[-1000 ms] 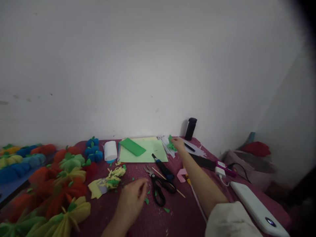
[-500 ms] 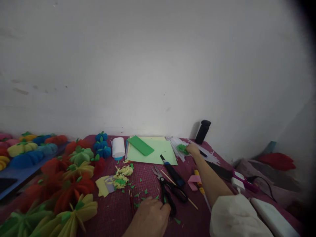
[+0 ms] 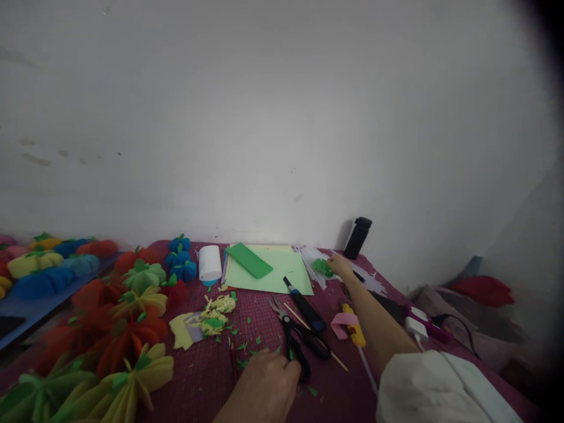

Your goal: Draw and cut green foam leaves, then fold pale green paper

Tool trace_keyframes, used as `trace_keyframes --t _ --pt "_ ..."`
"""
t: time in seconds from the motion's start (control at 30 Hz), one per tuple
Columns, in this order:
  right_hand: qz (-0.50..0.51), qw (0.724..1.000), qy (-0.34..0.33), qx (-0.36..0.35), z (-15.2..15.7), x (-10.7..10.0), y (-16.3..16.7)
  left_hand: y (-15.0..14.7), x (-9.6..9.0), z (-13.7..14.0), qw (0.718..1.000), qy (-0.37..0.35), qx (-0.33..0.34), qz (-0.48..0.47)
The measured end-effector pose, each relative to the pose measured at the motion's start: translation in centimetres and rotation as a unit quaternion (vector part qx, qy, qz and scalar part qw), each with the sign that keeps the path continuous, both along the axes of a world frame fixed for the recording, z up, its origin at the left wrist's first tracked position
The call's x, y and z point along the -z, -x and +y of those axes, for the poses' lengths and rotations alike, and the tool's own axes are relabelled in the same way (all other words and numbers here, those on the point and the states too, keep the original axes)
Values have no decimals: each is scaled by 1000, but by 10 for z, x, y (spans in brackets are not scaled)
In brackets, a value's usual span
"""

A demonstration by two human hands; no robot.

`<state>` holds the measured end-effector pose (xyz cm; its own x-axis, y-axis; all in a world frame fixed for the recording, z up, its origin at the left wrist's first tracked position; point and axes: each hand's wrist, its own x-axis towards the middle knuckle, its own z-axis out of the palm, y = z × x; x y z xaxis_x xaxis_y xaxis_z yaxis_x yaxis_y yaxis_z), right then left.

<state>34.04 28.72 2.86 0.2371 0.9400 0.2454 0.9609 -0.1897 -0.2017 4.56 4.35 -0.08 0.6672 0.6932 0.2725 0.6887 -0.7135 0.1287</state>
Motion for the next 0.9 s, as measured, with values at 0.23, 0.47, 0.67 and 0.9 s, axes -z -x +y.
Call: trace_keyframes --t 0.23,0.47,0.67,0.9 --pt "-5 998 -62 -24 1 -30 37 -9 3 -4 998 -49 37 7" --pt "-24 973 -6 -230 -8 -9 166 -23 24 -8 975 -186 110 -48" --pt "-68 963 64 -253 -13 25 230 -26 31 -7 954 -270 86 -101" --pt "-102 965 63 -232 -17 29 235 -32 28 -5 973 -218 75 -19"
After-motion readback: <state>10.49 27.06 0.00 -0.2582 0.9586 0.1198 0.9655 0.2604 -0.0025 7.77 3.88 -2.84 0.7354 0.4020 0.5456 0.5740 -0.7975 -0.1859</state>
